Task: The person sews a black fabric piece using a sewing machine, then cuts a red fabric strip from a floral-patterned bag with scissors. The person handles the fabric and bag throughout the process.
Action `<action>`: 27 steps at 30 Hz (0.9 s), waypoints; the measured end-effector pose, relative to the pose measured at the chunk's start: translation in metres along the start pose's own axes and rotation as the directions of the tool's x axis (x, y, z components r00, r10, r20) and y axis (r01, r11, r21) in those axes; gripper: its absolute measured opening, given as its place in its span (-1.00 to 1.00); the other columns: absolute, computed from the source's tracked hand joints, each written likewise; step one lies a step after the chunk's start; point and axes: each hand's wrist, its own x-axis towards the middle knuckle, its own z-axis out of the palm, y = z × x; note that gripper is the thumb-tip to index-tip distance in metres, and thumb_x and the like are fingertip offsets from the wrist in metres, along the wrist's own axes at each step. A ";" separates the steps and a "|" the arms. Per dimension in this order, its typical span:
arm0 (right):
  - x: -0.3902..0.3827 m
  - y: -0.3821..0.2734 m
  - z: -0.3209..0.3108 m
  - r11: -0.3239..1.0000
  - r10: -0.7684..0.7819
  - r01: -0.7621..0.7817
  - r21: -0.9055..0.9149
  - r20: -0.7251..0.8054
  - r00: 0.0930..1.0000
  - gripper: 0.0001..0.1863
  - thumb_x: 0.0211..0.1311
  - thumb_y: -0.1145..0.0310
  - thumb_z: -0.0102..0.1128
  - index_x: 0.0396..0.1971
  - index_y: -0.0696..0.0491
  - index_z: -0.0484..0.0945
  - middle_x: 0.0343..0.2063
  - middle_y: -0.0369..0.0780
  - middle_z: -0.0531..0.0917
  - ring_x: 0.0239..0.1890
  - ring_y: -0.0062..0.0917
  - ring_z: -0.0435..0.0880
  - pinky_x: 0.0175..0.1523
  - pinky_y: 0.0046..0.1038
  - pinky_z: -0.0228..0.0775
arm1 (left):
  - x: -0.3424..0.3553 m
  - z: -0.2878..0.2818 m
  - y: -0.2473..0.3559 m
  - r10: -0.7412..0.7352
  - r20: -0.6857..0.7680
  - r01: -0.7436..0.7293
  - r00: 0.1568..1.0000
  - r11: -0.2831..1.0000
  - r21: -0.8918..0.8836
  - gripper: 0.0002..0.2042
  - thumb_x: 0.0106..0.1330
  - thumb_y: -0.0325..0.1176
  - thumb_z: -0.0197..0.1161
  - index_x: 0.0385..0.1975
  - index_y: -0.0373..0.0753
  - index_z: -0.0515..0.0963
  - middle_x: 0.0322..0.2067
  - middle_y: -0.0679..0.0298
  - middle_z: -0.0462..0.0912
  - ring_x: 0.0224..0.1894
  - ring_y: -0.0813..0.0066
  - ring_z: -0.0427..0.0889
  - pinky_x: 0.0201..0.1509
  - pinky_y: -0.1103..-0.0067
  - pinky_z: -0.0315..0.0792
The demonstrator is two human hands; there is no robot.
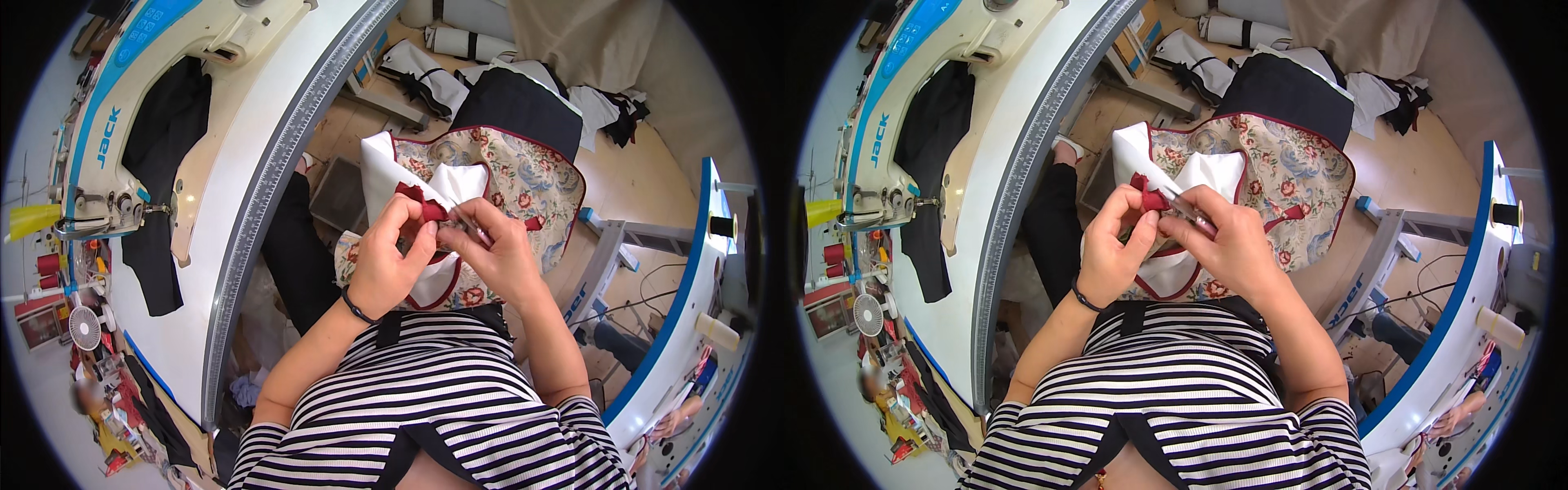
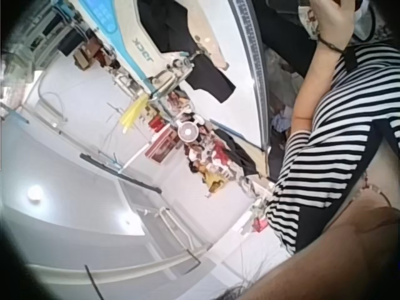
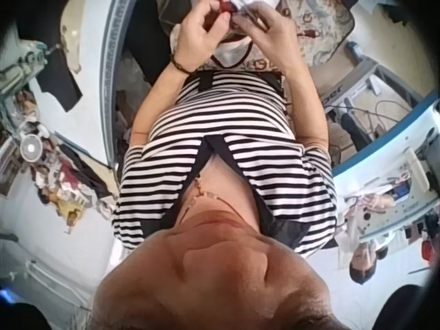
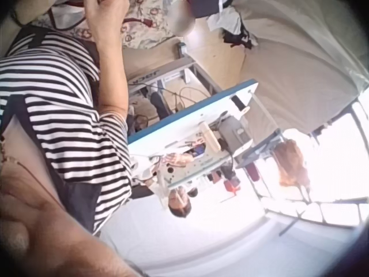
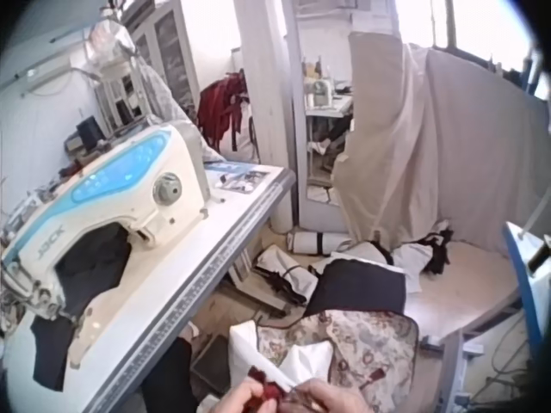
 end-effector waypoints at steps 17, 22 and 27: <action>0.001 0.004 -0.006 0.930 0.155 -0.171 0.324 0.075 0.985 -0.85 0.21 0.39 0.16 -0.35 0.18 0.48 -0.56 -0.43 0.47 -0.50 -0.84 0.33 -0.40 -0.74 0.20 | 0.007 0.005 0.009 -0.151 0.030 0.147 0.988 0.983 0.107 -0.91 0.27 -0.47 0.14 -0.31 -0.32 0.41 -0.48 0.41 0.50 -0.52 0.81 0.43 -0.48 0.82 0.32; 0.002 0.010 -0.008 0.884 0.233 -0.224 0.410 0.028 0.972 -0.84 0.21 0.39 0.16 -0.32 0.17 0.48 -0.56 -0.41 0.47 -0.51 -0.83 0.32 -0.42 -0.73 0.16 | 0.008 0.000 0.005 -0.230 0.175 0.283 0.957 0.871 -0.402 -0.90 0.31 -0.41 0.10 -0.30 -0.31 0.41 -0.49 0.39 0.49 -0.48 0.77 0.42 -0.41 0.81 0.31; -0.007 0.005 -0.001 0.924 0.139 -0.063 0.378 -0.176 0.975 -0.76 0.34 0.30 -0.06 -0.23 0.17 0.47 -0.66 -0.43 0.32 -0.56 -0.80 0.23 -0.45 -0.70 0.11 | 0.010 -0.008 0.006 -0.300 0.225 0.371 0.927 0.823 -0.429 -0.86 0.34 -0.36 0.06 -0.28 -0.31 0.42 -0.49 0.39 0.48 -0.46 0.73 0.42 -0.34 0.76 0.34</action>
